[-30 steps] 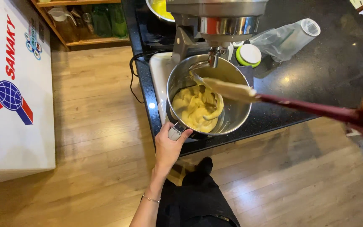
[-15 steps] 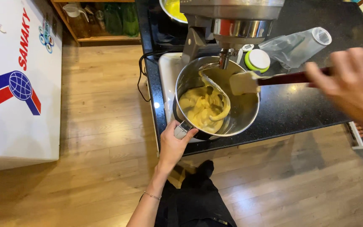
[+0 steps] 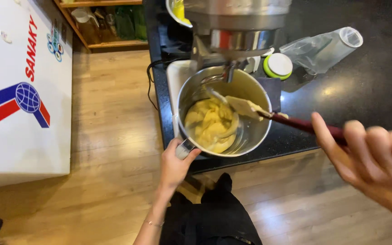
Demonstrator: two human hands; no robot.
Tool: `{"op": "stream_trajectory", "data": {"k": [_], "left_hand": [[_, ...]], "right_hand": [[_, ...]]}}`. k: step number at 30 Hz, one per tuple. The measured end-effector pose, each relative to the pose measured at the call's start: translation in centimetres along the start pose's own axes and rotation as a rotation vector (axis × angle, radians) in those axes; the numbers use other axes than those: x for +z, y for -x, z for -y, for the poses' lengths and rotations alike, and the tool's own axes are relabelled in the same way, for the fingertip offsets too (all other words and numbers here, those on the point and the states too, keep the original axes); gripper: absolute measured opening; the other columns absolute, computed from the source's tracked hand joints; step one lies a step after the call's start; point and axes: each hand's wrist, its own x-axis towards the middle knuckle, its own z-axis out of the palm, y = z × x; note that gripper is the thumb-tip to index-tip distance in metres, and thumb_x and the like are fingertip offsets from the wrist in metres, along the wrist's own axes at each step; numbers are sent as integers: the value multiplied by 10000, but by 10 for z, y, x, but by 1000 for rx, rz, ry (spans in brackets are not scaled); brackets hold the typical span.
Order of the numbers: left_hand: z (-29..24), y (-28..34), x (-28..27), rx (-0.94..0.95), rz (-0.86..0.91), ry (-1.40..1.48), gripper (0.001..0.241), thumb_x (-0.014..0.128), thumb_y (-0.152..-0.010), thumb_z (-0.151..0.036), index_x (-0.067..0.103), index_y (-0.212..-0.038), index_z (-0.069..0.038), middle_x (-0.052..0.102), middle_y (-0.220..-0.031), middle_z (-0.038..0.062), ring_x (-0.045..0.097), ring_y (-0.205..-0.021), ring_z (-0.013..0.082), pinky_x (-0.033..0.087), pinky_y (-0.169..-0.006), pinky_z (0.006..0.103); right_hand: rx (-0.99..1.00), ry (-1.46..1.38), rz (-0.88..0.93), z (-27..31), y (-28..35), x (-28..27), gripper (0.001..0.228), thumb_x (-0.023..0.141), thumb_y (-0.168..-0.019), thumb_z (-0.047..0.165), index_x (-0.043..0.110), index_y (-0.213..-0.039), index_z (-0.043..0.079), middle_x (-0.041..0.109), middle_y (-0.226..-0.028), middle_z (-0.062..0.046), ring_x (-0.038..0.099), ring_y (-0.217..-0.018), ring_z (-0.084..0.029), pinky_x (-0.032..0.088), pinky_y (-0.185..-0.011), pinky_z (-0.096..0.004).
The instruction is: Preparing and mixing cake batter using a stand mixer and adding eggs, then setting the oven temperature.
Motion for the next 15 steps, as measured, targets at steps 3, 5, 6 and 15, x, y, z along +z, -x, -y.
{"op": "stream_trajectory", "data": {"k": [3,5,6,15], "left_hand": [[31,4,-11,126,53,16,454,681,-899,-465,604,-996,-28,582,-843,58,549,-803,149,488,-730,310],[24,-10,-31,131,-3,-56,547,565,-948,-584,592,-931,-38,597,-875,57,574,-789,166,490,-724,316],[20,-15,-39,121,-62,-119,680,447,-998,-701,580,-866,-48,611,-907,55,599,-776,182,492,-718,322],[-260,-161,8,741,-208,35,473,530,-1193,-466,506,-1172,6,489,-978,52,475,-872,116,404,-792,244]], "right_hand": [[66,-214,12,8,58,25,450,656,-914,122,653,-1363,163,551,-799,-48,502,-631,-189,421,-601,-337],[287,-568,302,22,86,43,557,700,-884,229,594,-1430,207,549,-748,-47,527,-629,-147,447,-588,-330],[500,-926,590,28,101,53,683,751,-853,332,538,-1497,253,546,-697,-46,555,-626,-107,473,-576,-326],[1338,-1312,221,71,165,279,281,589,-1131,249,683,-1272,25,714,-932,-181,694,-779,-263,528,-690,-401]]}}
